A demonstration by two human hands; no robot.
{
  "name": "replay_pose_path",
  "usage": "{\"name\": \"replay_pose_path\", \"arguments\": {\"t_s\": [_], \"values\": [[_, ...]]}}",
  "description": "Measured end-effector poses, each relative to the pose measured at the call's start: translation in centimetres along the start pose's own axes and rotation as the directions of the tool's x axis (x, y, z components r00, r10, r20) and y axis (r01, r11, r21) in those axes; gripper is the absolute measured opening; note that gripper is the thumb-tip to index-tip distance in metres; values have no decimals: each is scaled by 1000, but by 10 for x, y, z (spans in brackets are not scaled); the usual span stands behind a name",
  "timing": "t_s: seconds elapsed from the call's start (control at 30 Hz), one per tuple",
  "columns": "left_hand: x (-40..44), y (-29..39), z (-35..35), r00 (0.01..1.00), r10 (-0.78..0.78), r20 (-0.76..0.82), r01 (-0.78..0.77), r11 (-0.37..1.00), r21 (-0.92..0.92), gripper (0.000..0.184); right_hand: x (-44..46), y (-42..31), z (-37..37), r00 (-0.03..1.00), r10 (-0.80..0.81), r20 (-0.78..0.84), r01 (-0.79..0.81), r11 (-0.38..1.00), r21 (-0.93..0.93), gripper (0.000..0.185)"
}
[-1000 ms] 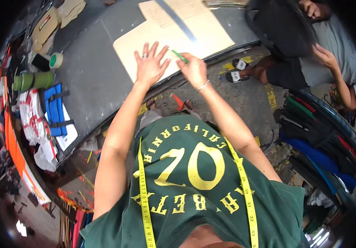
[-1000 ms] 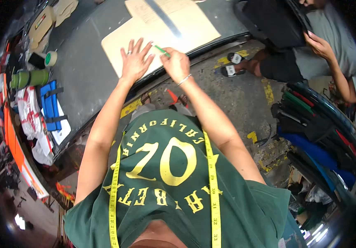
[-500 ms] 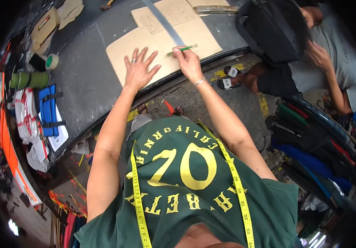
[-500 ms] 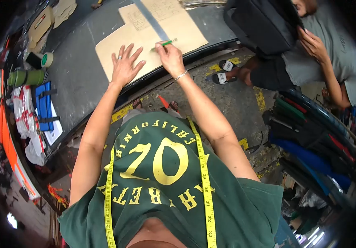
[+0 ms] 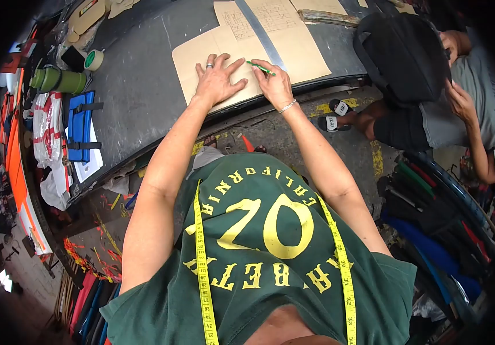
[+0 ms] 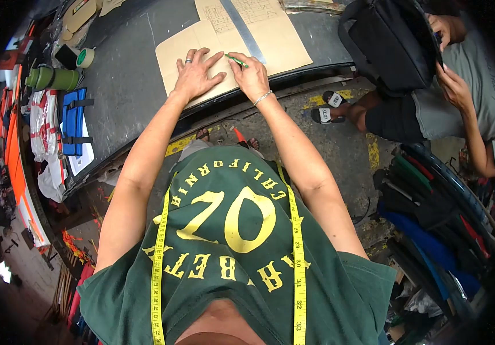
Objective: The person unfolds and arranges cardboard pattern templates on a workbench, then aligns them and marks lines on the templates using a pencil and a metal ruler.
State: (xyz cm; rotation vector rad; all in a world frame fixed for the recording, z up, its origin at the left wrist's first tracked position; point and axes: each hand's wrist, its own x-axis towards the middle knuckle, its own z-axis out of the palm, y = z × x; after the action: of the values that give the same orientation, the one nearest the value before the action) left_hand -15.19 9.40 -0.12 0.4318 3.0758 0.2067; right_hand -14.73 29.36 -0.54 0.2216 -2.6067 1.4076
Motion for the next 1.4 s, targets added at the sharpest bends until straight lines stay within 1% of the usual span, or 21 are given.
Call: {"name": "replay_pose_path", "arguments": {"t_s": [0.13, 0.23, 0.27, 0.37, 0.4, 0.5, 0.53, 0.63, 0.67, 0.73, 0.77, 0.83, 0.87, 0.97, 1.0, 1.1, 1.17, 1.2, 1.3, 1.33, 1.4], "values": [[0, 1, -2, 1000, -11, 18, 11, 1000, 0, 73, 5, 0, -1, 992, -115, 43, 119, 989, -86, 22], [1, 2, -5, 999, -19, 38, 18, 1000, 5, 74, 21, -21, -22, 978, 67, 197, -34, 985, -166, 31], [0, 2, -5, 999, -20, 45, 20, 1000, 4, 74, 22, -30, -32, 982, 112, 152, -99, 991, -91, 41], [1, 4, -10, 998, -22, 61, 23, 1000, -6, 74, 21, -40, -49, 952, 279, 128, -294, 949, 116, 42], [2, 3, -13, 997, -22, 71, 23, 1000, -12, 73, 19, -30, -48, 977, 185, 102, -196, 975, 104, 37], [8, -3, -21, 993, -22, 117, 28, 998, -55, 69, 15, 0, -34, 999, 41, 36, -44, 992, 116, 33], [10, -7, -24, 991, -20, 135, 30, 997, -73, 68, 16, 8, -30, 993, 101, 63, -108, 988, 114, 28], [25, -16, -26, 977, -56, 204, 82, 989, -120, 66, 21, 10, -30, 992, 129, -6, -129, 990, -56, 26], [32, -20, -25, 975, -54, 215, 84, 988, -131, 69, 25, 12, -31, 984, 176, 11, -174, 982, -74, 31], [47, -29, -24, 969, -45, 242, 86, 984, -159, 76, 27, 14, -28, 983, 181, -31, -184, 969, -164, 39], [53, -34, -24, 976, -43, 215, 69, 991, -118, 80, 27, 15, -27, 981, 186, -53, -193, 959, -210, 44], [65, -47, -24, 986, -29, 161, 36, 999, -39, 90, 28, 22, -21, 985, 168, -43, -173, 949, -263, 51], [72, -54, -21, 989, -32, 144, 33, 999, 0, 109, 28, 21, -19, 986, 161, -37, -165, 942, -291, 54], [87, -72, -13, 993, -105, 52, 107, 993, -52, 120, 29, 20, -18, 980, 195, -49, -200, 922, -331, 56], [91, -75, -14, 992, -104, 76, 110, 990, -83, 127, 27, 20, -18, 975, 215, -53, -221, 917, -333, 56], [99, -85, -20, 998, 14, 54, -4, 985, -173, 126, 30, 14, -18, 968, 242, -58, -248, 912, -327, 55], [105, -91, -24, 999, 7, 46, 4, 975, -220, 121, 30, 12, -19, 968, 248, -50, -251, 920, -299, 55], [106, -94, -28, 999, 1, 44, 10, 970, -242, 118, 29, 11, -17, 974, 204, -97, -224, 932, -286, 48], [110, -101, -41, 994, 21, 105, 31, 883, -468, 100, 28, -5, -14, 966, 258, -31, -256, 924, -284, 39], [115, -108, -39, 996, 52, 70, -10, 870, -493, 92, 29, -14, -12, 970, 241, 44, -218, 931, -292, 36], [122, -119, -33, 994, 113, 2, -94, 835, -543, 77, 27, -27, 0, 954, 287, 91, -267, 945, -186, 41]]}}
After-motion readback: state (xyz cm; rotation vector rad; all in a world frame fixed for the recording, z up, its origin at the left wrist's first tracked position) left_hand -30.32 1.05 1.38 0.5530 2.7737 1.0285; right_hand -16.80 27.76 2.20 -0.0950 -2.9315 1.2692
